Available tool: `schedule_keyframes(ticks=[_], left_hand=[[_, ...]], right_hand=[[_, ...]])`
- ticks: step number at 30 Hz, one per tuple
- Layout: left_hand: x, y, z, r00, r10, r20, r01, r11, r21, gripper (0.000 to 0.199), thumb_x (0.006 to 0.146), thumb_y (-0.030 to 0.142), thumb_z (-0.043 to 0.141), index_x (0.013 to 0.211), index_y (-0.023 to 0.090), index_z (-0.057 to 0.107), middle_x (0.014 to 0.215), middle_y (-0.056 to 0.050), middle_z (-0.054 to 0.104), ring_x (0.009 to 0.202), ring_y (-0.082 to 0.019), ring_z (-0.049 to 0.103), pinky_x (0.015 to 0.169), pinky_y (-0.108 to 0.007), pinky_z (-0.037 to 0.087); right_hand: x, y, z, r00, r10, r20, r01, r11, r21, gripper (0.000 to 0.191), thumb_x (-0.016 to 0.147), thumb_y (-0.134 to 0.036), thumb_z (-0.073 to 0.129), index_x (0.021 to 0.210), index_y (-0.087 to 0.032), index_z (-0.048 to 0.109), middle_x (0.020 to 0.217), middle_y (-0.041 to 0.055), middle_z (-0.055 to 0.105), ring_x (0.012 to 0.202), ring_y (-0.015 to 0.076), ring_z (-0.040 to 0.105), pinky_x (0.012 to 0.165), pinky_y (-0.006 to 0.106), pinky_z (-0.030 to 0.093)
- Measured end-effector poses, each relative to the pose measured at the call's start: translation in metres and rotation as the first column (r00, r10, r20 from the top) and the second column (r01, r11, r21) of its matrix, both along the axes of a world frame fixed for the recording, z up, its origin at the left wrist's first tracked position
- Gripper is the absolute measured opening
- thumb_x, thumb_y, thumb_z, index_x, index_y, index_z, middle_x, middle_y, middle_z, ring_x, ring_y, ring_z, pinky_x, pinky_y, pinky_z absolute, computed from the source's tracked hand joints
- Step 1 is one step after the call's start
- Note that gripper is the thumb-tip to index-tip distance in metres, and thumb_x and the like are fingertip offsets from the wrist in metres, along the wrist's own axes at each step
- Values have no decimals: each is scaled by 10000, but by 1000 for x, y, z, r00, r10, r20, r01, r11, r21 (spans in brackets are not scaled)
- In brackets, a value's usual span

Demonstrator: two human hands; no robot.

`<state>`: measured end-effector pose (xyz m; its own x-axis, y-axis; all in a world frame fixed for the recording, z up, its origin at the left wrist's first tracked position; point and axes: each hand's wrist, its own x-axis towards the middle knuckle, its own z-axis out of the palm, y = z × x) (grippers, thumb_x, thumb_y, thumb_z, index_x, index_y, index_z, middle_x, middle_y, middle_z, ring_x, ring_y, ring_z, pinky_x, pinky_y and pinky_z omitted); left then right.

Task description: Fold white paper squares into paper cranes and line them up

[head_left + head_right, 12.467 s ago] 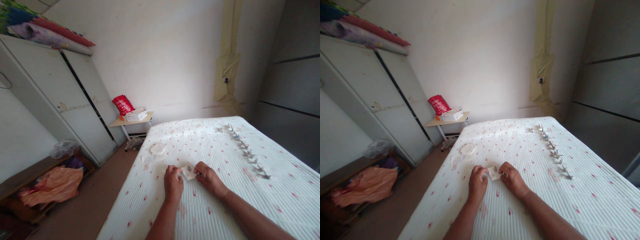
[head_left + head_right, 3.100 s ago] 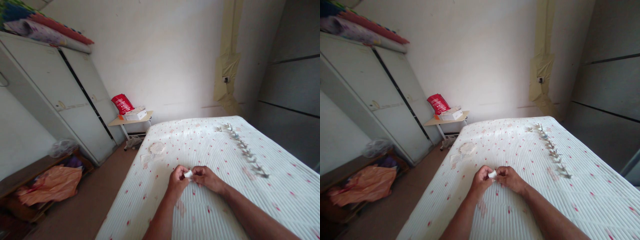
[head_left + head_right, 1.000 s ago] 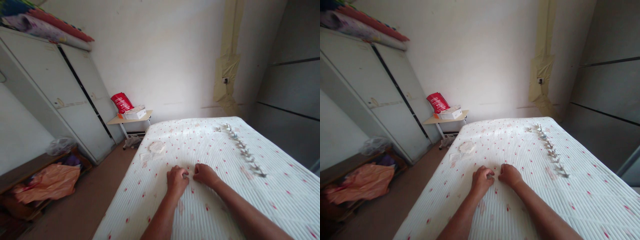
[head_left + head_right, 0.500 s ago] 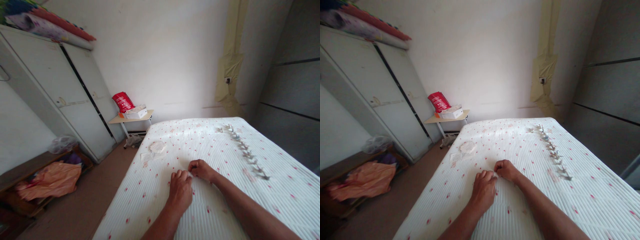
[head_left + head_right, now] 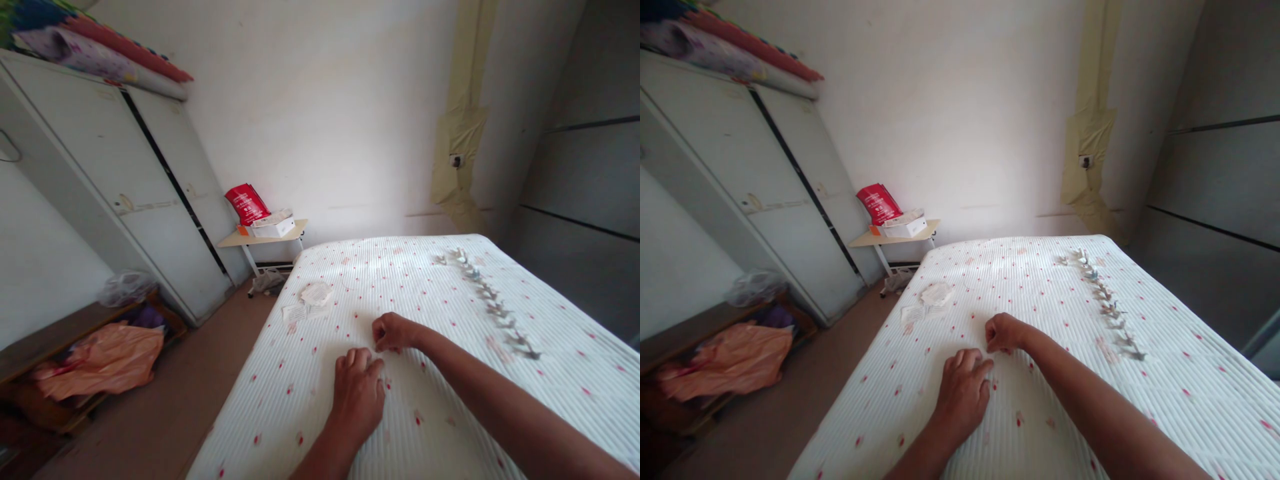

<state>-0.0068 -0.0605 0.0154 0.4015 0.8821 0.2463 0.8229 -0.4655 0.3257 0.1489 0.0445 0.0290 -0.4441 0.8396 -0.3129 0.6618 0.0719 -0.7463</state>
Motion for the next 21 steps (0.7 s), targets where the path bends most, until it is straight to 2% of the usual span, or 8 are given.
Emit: schedule_keyframes(ticks=[4,7,15,21], left_hand=[[-1,1,0,1000,14,12,-14,1000,-13,315,775,202,472,1055,257,604,990,-48,536,977,-225,413,846,-361,316],[-1,1,1,1000,7,1,-7,1000,-21,312,779,219,470,1056,258,607,988,-53,532,983,-231,407,837,-359,317],[0,0,2,999,19,-31,-20,999,-26,327,786,214,457,1079,259,594,1008,-50,531,1000,-230,407,859,-366,324],[2,0,2,998,-28,-59,29,999,18,311,796,152,397,1025,219,595,1160,-44,529,1057,-234,404,911,-399,310]], right_hand=[[2,2,5,982,165,96,-180,967,181,50,563,-136,638,580,-152,594,508,-74,500,469,49,443,465,153,339],[2,3,5,967,189,169,-231,932,278,63,563,-156,668,574,-150,606,534,-66,505,504,51,428,479,156,317],[-2,9,-4,972,122,201,-187,921,343,38,588,-183,654,583,-156,628,534,-54,517,517,69,420,481,172,290],[-3,9,-9,986,28,167,-92,917,389,54,604,-150,617,557,-153,590,538,-43,513,519,79,410,494,195,281]])
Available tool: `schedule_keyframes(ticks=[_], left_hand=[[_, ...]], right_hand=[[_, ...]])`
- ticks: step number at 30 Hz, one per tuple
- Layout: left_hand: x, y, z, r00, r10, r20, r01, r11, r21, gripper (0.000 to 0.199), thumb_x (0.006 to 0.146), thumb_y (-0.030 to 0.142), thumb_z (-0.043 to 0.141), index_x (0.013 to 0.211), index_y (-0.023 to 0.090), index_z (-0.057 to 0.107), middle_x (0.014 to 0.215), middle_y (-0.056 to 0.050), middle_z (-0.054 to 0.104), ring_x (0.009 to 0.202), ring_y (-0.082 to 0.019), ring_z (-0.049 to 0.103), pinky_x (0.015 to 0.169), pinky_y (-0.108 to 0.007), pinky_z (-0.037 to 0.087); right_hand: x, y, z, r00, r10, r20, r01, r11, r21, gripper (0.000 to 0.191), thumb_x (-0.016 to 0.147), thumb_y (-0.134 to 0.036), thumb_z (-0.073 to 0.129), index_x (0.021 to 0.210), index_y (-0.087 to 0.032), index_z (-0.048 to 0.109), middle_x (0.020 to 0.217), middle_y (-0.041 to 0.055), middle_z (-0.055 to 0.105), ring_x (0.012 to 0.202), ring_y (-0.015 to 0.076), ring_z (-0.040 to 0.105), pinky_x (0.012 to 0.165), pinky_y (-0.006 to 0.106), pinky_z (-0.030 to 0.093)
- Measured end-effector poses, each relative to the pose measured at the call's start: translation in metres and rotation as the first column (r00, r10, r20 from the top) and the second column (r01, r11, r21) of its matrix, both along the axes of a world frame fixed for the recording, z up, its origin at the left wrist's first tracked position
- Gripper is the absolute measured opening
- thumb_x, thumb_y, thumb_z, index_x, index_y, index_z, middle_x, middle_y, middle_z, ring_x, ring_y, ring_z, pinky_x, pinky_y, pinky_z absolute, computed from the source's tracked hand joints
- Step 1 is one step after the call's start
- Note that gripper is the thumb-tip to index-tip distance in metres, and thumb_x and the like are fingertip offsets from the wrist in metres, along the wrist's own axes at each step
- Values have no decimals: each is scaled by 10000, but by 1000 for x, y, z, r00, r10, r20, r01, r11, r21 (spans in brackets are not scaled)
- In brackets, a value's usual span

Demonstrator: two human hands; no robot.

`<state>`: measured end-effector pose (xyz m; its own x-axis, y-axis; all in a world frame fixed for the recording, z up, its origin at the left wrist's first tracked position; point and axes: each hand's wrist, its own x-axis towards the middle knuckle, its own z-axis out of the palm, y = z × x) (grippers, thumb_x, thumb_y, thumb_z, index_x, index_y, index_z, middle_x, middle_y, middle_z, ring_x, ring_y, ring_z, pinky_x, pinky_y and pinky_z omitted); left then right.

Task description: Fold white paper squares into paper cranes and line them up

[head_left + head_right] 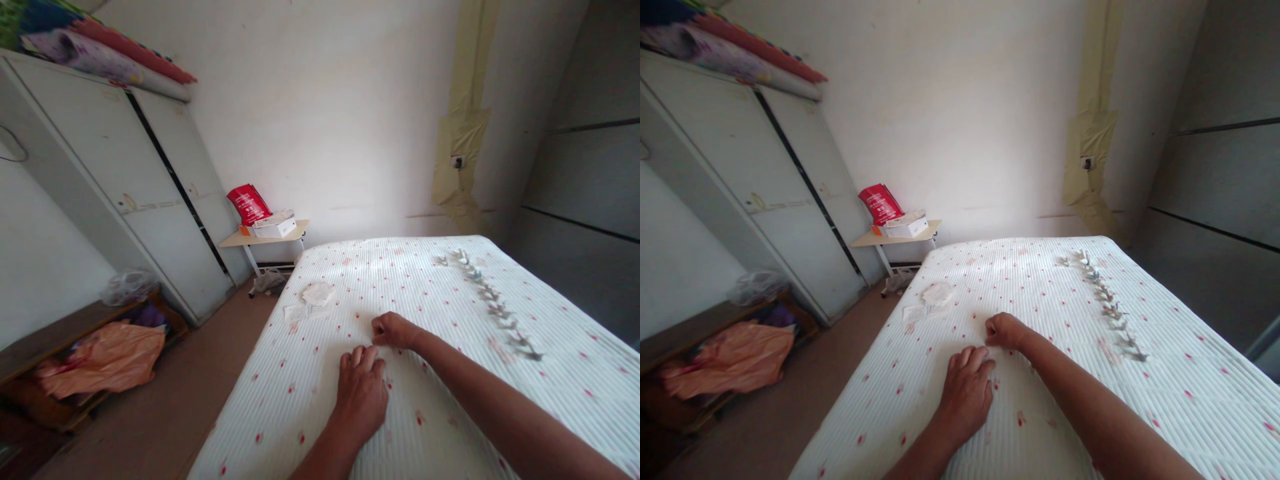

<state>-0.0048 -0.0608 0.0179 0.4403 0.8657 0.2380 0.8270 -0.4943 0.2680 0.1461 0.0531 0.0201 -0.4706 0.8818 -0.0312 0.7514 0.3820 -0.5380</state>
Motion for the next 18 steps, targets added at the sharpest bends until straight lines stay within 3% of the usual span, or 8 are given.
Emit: schedule_keyframes(ticks=[5,8,18], left_hand=[[0,4,0,999,-47,22,47,999,-8,280,783,144,403,974,212,596,1193,-28,534,1076,-233,406,921,-402,311],[-1,6,0,997,-61,36,61,998,-6,244,765,150,425,934,202,592,1223,-23,519,1106,-232,388,937,-404,302],[0,6,-2,998,-48,48,49,999,-12,229,755,157,439,934,201,576,1187,-35,536,1105,-230,395,935,-397,309]], right_hand=[[10,-8,-6,992,-85,-90,83,996,-35,106,719,-230,540,667,-157,596,532,-43,512,502,84,440,477,186,319],[14,-15,-13,955,-165,-245,158,986,-51,46,652,-205,600,666,-162,593,598,-35,553,552,88,469,505,181,342],[0,-23,-14,951,-295,-92,300,953,45,75,598,-122,575,641,-171,611,682,0,616,625,112,521,569,197,359]])
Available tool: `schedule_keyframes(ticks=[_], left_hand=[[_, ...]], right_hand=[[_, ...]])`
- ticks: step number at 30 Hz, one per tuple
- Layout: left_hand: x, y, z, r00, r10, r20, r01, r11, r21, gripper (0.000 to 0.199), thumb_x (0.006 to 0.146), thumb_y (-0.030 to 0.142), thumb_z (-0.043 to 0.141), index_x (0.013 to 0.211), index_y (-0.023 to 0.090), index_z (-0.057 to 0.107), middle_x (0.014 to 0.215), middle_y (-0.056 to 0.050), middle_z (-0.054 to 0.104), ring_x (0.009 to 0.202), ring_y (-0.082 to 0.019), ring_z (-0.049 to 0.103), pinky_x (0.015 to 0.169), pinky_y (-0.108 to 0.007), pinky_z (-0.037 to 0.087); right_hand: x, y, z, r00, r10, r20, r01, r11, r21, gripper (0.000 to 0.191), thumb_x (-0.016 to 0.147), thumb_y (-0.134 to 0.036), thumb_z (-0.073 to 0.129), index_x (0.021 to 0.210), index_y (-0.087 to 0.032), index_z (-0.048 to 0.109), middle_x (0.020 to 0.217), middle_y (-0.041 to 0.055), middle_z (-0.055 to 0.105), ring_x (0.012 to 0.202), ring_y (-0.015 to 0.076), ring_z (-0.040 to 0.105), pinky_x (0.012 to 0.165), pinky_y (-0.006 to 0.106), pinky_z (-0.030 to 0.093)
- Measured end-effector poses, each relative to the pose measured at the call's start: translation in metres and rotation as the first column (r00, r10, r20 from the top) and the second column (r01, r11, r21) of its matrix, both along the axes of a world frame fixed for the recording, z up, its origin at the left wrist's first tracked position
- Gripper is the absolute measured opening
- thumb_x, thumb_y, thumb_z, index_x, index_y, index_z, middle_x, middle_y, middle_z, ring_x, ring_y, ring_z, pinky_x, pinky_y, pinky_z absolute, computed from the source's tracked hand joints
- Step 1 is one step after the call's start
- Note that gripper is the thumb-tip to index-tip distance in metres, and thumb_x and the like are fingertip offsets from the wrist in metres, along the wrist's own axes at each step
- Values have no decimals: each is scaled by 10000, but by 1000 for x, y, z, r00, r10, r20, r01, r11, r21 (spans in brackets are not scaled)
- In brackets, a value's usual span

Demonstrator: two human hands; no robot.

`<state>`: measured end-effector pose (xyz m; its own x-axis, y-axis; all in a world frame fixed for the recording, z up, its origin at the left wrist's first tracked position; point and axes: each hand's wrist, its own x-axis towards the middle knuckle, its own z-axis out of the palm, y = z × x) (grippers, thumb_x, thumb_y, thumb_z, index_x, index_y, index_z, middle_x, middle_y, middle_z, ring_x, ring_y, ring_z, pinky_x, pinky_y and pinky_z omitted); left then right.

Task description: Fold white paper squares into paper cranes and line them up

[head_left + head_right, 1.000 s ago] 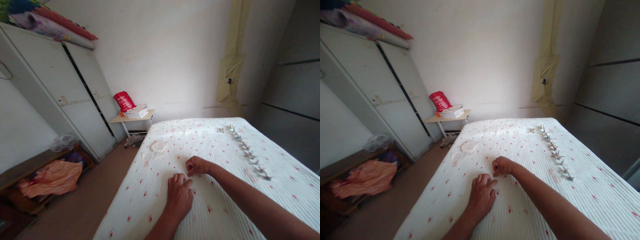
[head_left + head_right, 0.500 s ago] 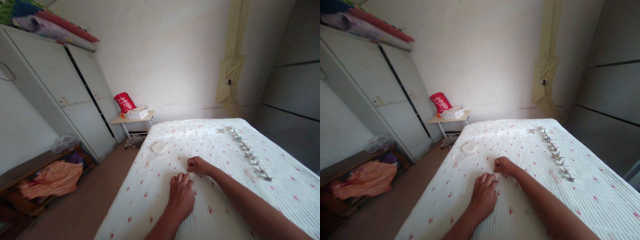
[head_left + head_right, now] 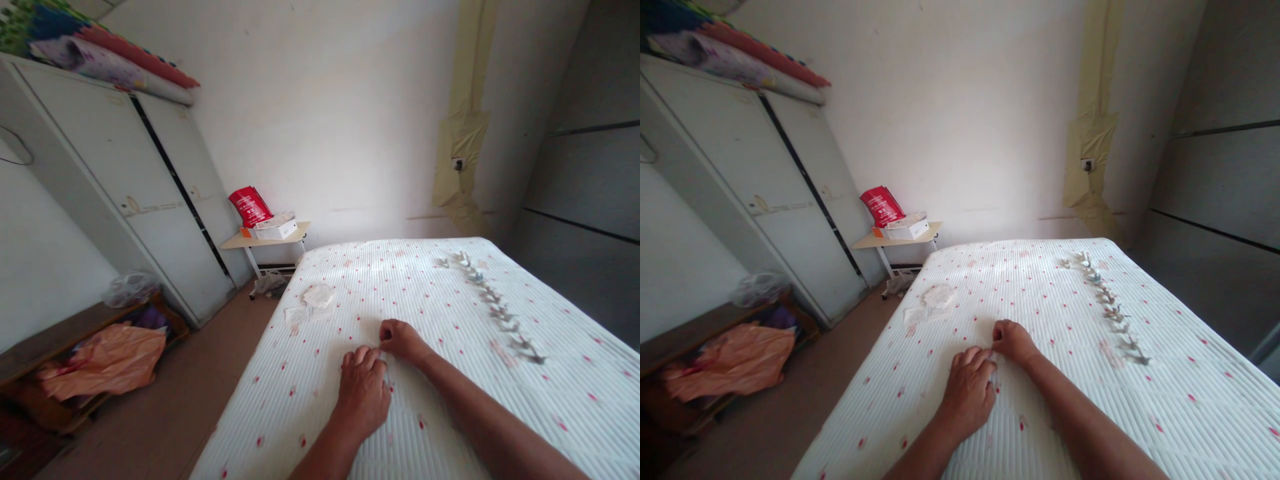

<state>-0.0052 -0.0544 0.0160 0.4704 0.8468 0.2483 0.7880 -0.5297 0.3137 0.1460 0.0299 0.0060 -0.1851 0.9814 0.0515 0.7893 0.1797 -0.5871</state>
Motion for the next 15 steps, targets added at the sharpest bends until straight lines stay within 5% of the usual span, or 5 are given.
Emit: schedule_keyframes(ticks=[15], left_hand=[[-1,-1,4,1000,-9,3,9,1000,-8,250,746,140,434,943,206,573,1231,-18,520,1131,-219,380,953,-392,303]], right_hand=[[7,4,-1,999,-46,-13,46,999,-24,174,588,-31,508,635,-157,620,644,7,619,609,112,532,569,192,361]])
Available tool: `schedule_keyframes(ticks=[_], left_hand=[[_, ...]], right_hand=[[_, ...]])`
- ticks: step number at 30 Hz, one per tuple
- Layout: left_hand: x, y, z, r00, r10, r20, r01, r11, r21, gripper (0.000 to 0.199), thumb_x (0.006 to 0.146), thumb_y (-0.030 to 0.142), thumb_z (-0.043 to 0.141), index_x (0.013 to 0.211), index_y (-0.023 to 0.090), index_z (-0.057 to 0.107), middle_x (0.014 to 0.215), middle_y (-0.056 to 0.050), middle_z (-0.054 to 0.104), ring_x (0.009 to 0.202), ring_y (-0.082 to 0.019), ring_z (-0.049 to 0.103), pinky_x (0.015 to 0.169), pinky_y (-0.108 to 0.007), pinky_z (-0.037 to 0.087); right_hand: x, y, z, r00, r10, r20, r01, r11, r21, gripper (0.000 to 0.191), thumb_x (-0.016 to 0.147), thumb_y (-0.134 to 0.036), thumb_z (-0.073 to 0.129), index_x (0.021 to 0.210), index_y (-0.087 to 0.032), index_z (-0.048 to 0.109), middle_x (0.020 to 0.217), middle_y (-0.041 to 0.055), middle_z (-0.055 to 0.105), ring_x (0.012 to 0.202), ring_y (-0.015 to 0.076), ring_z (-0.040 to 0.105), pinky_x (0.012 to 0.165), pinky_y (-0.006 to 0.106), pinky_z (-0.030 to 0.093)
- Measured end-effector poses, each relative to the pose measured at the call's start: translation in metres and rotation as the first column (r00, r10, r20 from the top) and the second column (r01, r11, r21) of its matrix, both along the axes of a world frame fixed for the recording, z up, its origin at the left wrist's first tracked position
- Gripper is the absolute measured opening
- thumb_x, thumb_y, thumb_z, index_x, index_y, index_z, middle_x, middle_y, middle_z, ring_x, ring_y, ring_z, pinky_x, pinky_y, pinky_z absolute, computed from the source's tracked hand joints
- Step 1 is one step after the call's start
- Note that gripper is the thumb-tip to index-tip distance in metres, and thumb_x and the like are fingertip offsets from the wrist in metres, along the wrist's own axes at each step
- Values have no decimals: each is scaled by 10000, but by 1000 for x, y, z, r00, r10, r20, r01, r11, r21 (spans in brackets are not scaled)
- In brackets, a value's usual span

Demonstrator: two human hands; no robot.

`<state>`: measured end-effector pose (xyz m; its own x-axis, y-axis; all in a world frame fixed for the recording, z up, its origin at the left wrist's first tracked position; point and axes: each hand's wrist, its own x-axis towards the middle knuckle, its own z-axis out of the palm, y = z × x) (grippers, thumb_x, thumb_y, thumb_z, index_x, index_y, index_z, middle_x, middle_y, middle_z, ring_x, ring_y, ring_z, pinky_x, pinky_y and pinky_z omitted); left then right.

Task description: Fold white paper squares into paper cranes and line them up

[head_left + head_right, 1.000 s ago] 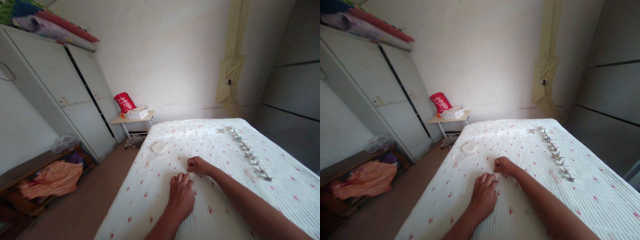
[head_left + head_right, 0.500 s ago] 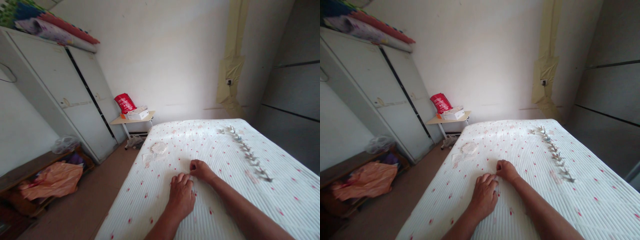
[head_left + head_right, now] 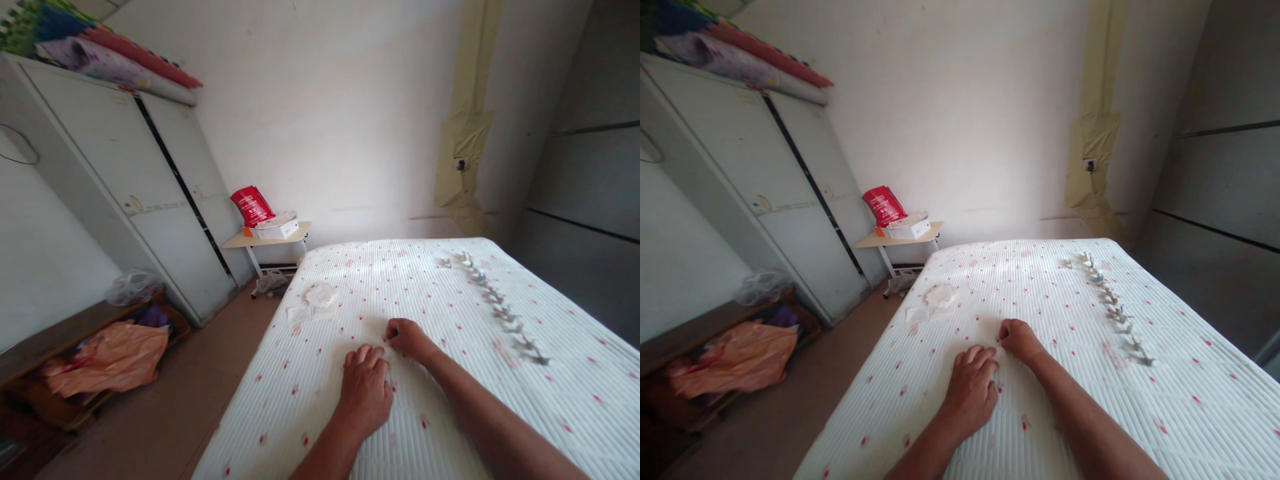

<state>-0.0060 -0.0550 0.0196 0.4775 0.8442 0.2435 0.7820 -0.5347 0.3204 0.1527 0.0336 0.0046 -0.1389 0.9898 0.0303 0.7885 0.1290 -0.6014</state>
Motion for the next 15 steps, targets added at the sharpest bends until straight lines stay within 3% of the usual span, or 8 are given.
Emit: schedule_keyframes(ticks=[3,8,15], left_hand=[[0,0,-1,1000,0,4,0,1000,-6,256,750,141,427,948,201,576,1244,-26,515,1137,-232,381,952,-406,306],[1,1,-4,1000,12,20,-12,1000,0,263,735,124,434,942,197,580,1222,-34,534,1115,-233,400,944,-417,312],[2,0,0,1000,18,-19,-18,1000,-10,272,754,125,427,971,194,576,1238,-36,521,1119,-229,394,946,-415,311]], right_hand=[[5,-3,-1,999,13,-35,-14,1000,-18,171,626,-59,504,688,-158,628,645,-5,607,565,99,517,541,190,362],[12,-14,-3,959,217,-181,-210,976,59,91,633,-145,604,715,-168,635,760,1,584,671,112,532,607,196,399],[4,-23,-3,977,204,-63,-199,977,74,60,632,-116,604,637,-174,620,760,2,549,724,124,532,646,206,395]])
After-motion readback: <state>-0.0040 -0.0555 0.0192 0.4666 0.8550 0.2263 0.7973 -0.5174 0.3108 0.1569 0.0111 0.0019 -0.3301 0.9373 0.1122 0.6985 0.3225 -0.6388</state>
